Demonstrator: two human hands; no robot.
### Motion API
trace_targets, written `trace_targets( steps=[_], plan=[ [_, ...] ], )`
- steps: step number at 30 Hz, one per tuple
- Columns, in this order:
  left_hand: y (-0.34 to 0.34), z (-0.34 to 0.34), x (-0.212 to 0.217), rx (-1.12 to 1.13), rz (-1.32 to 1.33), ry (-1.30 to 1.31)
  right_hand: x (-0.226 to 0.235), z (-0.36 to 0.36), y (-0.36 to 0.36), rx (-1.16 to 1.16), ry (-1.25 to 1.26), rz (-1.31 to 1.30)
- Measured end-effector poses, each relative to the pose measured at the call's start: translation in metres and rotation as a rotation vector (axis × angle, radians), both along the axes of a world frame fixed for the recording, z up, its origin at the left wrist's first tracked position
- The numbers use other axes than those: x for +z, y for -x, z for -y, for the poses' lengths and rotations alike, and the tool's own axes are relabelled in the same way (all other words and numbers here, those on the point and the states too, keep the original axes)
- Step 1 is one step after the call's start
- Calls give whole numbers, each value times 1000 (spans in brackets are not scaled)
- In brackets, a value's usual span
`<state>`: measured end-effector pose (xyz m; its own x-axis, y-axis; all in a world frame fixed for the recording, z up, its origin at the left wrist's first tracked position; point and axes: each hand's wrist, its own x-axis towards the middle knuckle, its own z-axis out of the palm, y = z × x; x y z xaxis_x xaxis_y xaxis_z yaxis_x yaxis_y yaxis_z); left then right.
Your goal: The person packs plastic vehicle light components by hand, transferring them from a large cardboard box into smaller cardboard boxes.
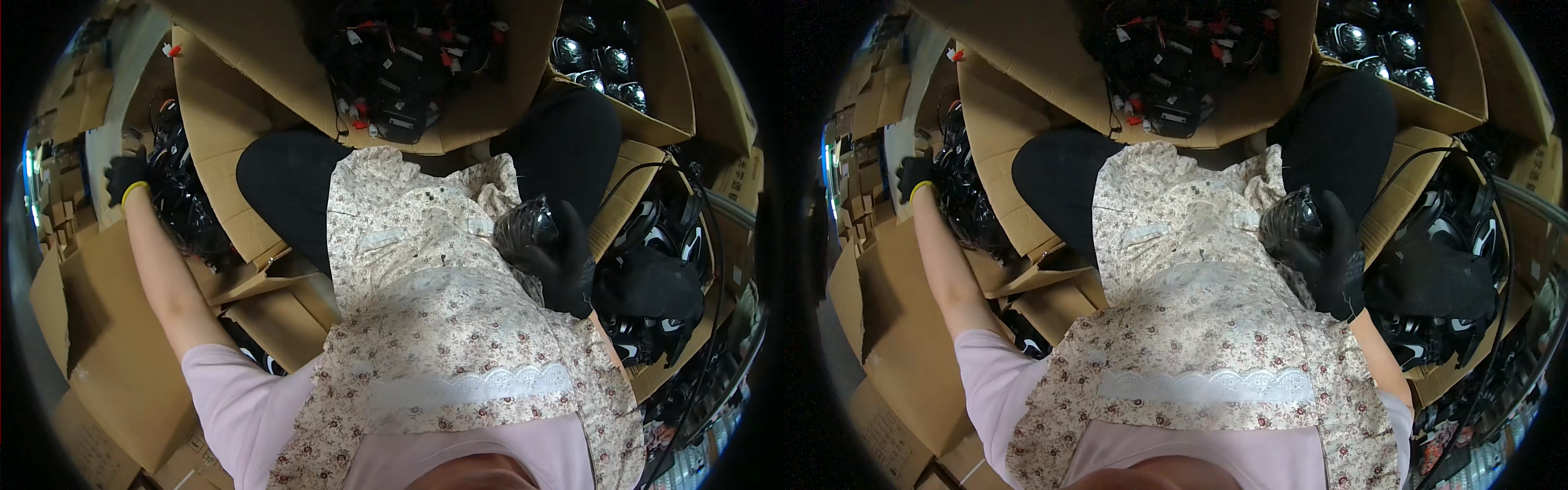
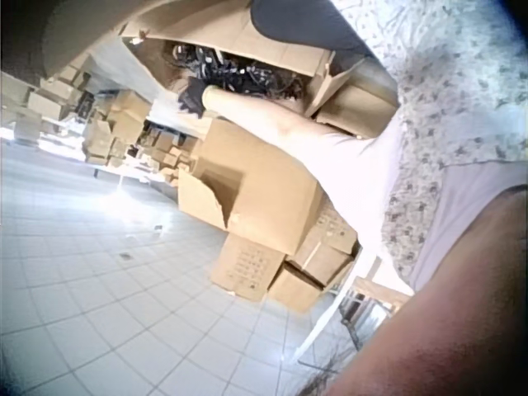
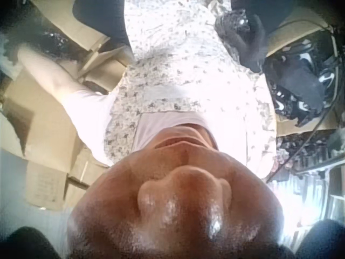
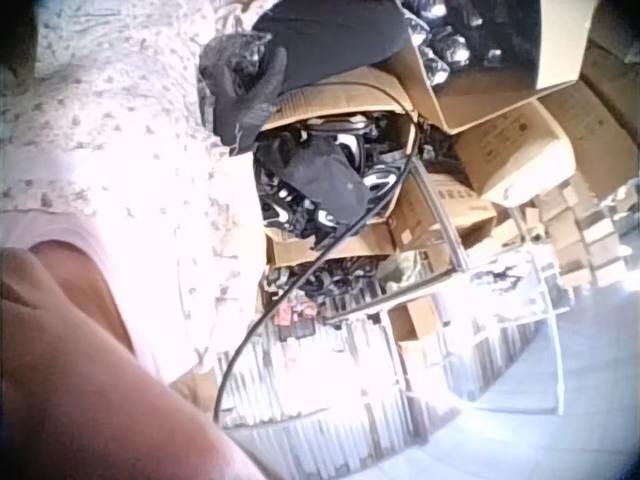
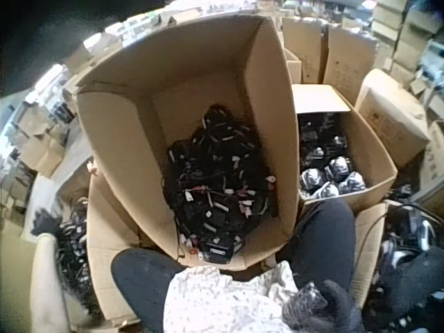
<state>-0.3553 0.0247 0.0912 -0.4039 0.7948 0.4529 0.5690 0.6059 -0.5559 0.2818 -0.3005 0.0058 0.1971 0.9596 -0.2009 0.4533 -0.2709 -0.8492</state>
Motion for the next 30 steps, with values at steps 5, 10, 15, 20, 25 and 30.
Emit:
trace_targets(
  steps=[5,10,15,20,25,30],
  plan=[
    [-65,-24,-86,-922,-182,152,23,-31,-2,78,184,122],
    [-202,16,-82,-692,355,233,45,-48,-14,-39,350,-191],
    [-254,78,-95,-1252,681,425,39,-65,-18,-229,148,-331],
    [-293,13,-226,-1388,869,437,31,-103,7,-236,-84,-875],
    [-327,-18,-245,-1155,929,298,25,-111,15,-315,-101,-1332],
    [-313,-24,-209,-1367,573,443,26,-108,12,-192,-98,-1374]
  ],
)
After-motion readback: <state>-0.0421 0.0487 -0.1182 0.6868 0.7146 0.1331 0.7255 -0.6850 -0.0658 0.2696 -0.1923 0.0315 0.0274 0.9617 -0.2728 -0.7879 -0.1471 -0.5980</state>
